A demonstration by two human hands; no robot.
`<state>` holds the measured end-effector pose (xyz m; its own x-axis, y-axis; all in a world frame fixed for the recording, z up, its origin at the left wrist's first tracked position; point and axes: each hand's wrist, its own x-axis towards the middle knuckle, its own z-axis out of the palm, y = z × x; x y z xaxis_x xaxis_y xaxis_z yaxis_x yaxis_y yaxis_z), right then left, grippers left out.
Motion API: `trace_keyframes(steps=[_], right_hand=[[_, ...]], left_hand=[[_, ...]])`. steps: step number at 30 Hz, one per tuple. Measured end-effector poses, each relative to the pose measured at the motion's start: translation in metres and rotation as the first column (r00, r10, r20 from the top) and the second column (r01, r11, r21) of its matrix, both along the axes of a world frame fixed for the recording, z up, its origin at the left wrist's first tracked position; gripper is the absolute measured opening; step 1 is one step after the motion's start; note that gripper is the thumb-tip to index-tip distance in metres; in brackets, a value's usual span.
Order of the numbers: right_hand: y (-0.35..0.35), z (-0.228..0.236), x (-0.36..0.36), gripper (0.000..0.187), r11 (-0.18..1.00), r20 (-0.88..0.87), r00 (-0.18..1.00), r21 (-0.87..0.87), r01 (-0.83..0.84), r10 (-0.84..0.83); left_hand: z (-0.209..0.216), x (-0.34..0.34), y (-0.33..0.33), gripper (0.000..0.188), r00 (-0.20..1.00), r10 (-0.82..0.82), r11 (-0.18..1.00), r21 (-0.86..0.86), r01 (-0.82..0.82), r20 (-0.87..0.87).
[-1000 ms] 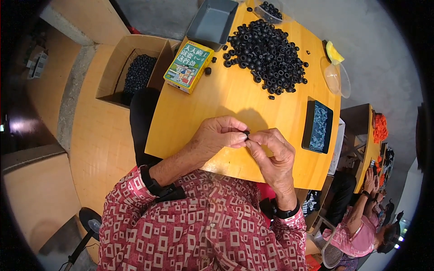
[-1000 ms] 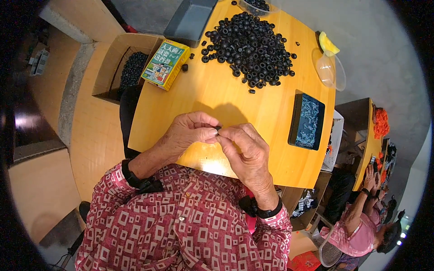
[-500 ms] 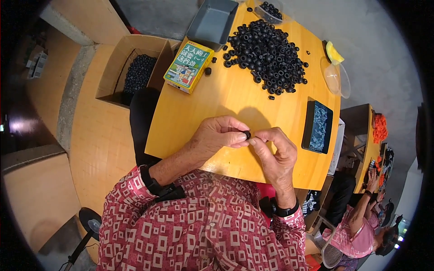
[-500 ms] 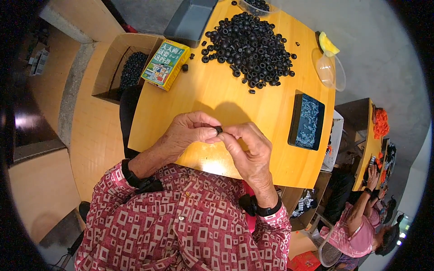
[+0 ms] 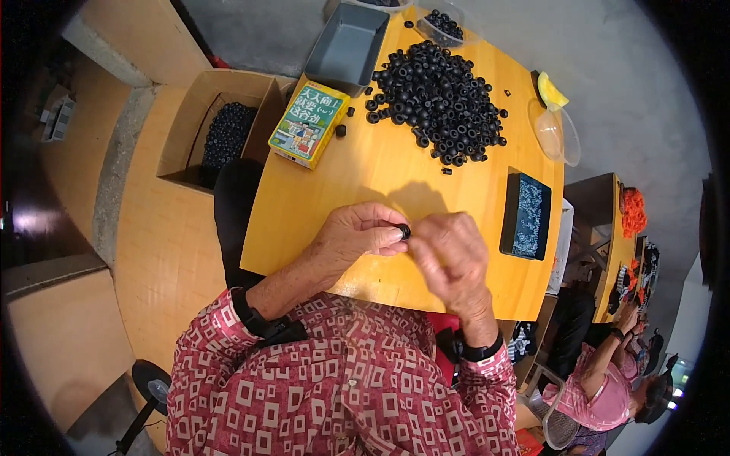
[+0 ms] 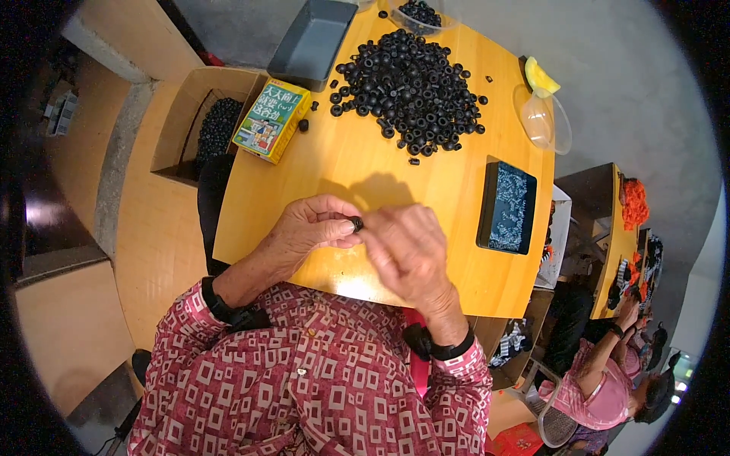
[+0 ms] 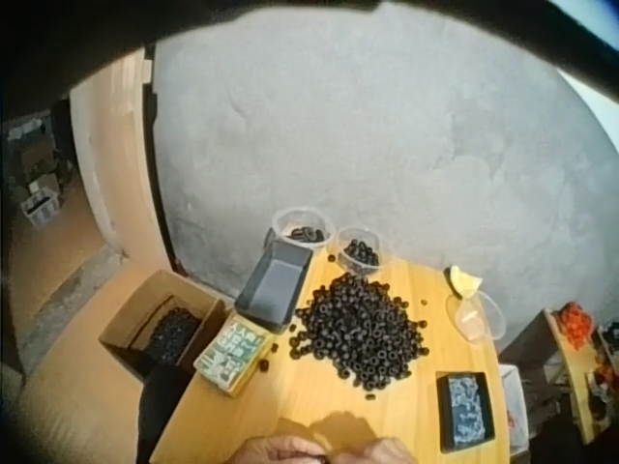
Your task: The person dumps black parts from a plastic container onto the table, then repeatedly picks up the parts and inserts small pins from a tray into them by hand.
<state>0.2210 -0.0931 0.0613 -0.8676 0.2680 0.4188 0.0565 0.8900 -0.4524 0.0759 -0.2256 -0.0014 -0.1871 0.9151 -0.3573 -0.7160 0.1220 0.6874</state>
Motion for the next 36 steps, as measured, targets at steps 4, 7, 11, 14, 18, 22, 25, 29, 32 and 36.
trace_keyframes(steps=[4, 7, 11, 14, 18, 22, 25, 29, 32, 36], right_hand=[[0.042, -0.010, -0.013, 0.016, 0.964, 0.029, 0.965, 0.067, 0.257, -0.259], [0.062, -0.023, -0.017, 0.016, 0.933, 0.153, 0.926, 0.159, 0.322, -0.346], [0.067, -0.037, -0.018, 0.016, 0.944, 0.120, 0.940, 0.124, 0.305, -0.319], [0.064, -0.035, -0.016, 0.015, 0.950, 0.101, 0.947, 0.095, 0.297, -0.306], [0.025, -0.012, -0.011, 0.012, 0.883, 0.112, 0.940, -0.324, 0.340, -0.322], [-0.005, 0.000, -0.002, 0.013, 0.871, 0.063, 0.976, -0.443, 0.214, -0.207], [-0.015, -0.002, -0.003, 0.017, 0.842, -0.004, 0.985, -0.520, 0.144, -0.170], [-0.017, -0.005, -0.005, 0.017, 0.845, -0.010, 0.983, -0.512, 0.153, -0.184], [-0.019, -0.006, -0.006, 0.016, 0.829, -0.008, 0.978, -0.532, 0.174, -0.210], [-0.020, -0.007, -0.005, 0.016, 0.838, 0.000, 0.979, -0.517, 0.173, -0.203]], left_hand=[[0.004, -0.002, -0.002, 0.020, 0.999, -0.002, 1.000, -0.003, 0.002, 0.036], [0.003, 0.000, 0.000, 0.023, 0.998, 0.006, 1.000, 0.015, -0.007, 0.060], [0.003, 0.000, -0.001, 0.023, 0.998, -0.002, 1.000, 0.010, 0.002, 0.055], [0.004, -0.001, 0.001, 0.023, 0.999, 0.002, 1.000, -0.002, -0.002, 0.047], [0.003, 0.000, -0.001, 0.021, 0.996, 0.062, 0.998, -0.011, -0.061, 0.066], [0.001, 0.003, 0.005, 0.023, 0.985, 0.155, 0.984, 0.075, -0.160, 0.079], [0.003, 0.005, 0.008, 0.022, 0.982, 0.178, 0.979, 0.087, -0.184, 0.068], [0.004, 0.009, 0.010, 0.023, 0.982, 0.187, 0.975, 0.116, -0.190, 0.036], [0.001, 0.010, 0.011, 0.025, 0.983, 0.185, 0.978, 0.099, -0.185, 0.011], [0.001, 0.009, 0.010, 0.028, 0.983, 0.184, 0.978, 0.101, -0.185, 0.015]])
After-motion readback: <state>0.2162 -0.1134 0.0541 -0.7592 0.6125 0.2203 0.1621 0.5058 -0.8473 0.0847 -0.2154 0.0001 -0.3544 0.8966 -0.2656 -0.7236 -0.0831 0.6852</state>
